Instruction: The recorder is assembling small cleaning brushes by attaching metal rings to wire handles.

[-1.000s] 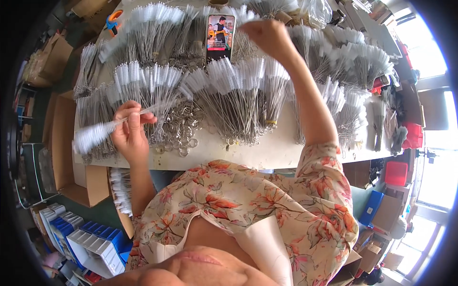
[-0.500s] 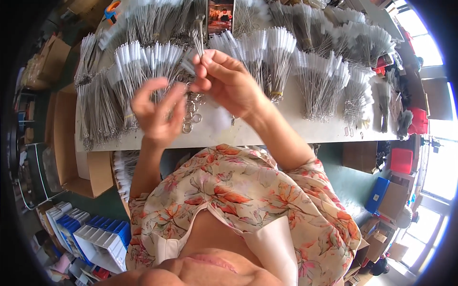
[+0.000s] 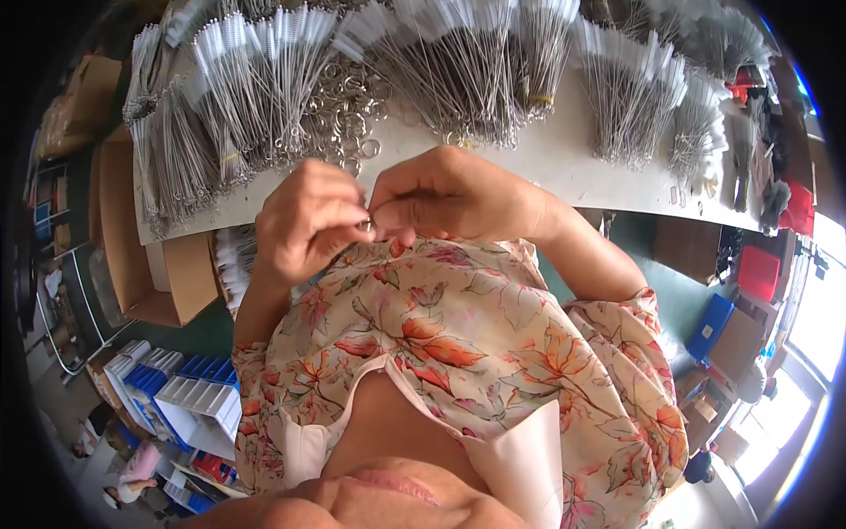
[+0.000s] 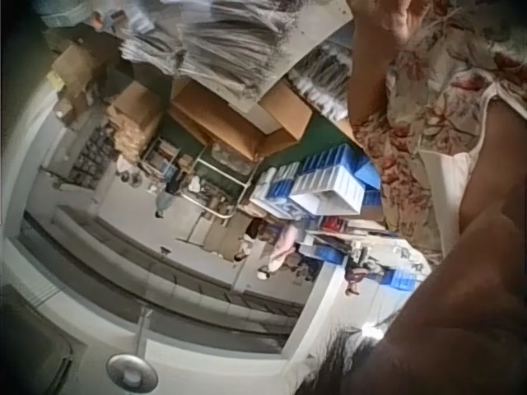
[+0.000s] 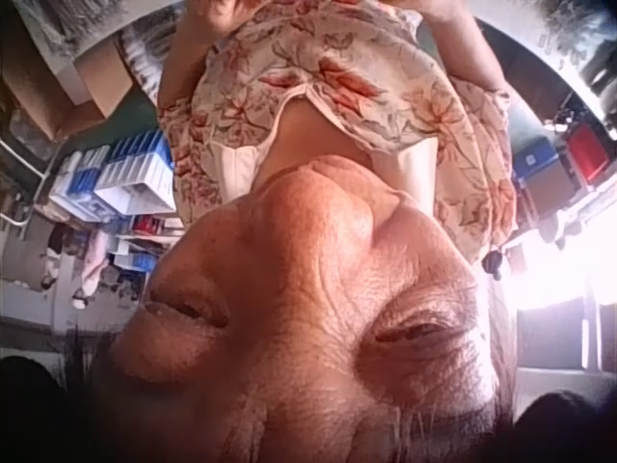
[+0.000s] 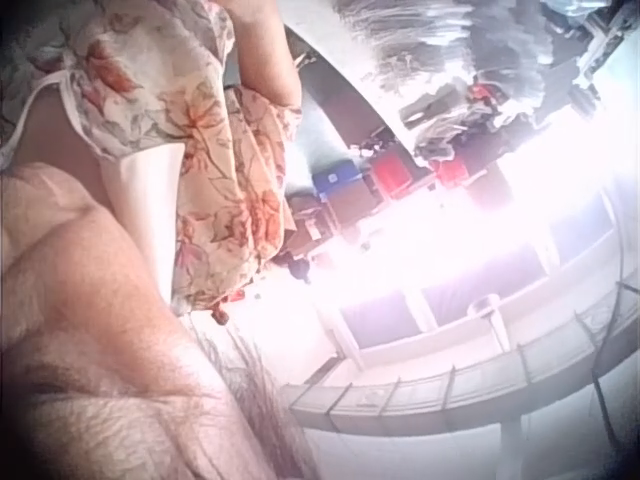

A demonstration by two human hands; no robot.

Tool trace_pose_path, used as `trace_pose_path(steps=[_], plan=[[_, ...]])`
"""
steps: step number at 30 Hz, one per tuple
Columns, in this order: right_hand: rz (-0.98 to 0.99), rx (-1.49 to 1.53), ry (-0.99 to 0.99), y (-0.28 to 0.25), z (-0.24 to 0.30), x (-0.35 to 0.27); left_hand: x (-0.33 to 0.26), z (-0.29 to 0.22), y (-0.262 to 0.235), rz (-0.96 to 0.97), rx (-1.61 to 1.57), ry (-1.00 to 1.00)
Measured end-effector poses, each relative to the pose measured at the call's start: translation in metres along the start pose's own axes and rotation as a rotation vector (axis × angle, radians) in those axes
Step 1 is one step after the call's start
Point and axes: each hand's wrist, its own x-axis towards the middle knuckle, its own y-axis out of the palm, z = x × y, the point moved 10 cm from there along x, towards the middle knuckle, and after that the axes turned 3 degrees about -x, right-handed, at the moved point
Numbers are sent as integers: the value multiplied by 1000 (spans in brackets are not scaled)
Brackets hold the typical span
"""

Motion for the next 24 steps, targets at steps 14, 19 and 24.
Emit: trace_pose_path(steps=[14,19,24], plan=[[-609,-951,172,-76,-98,-71,13,134,65,316,760,-103],[-708,-229,43,-77,-77,-61,9,122,58,326,718,-123],[-709,0,-323,-66,-13,-32,-4,116,34,-168,-896,-622]])
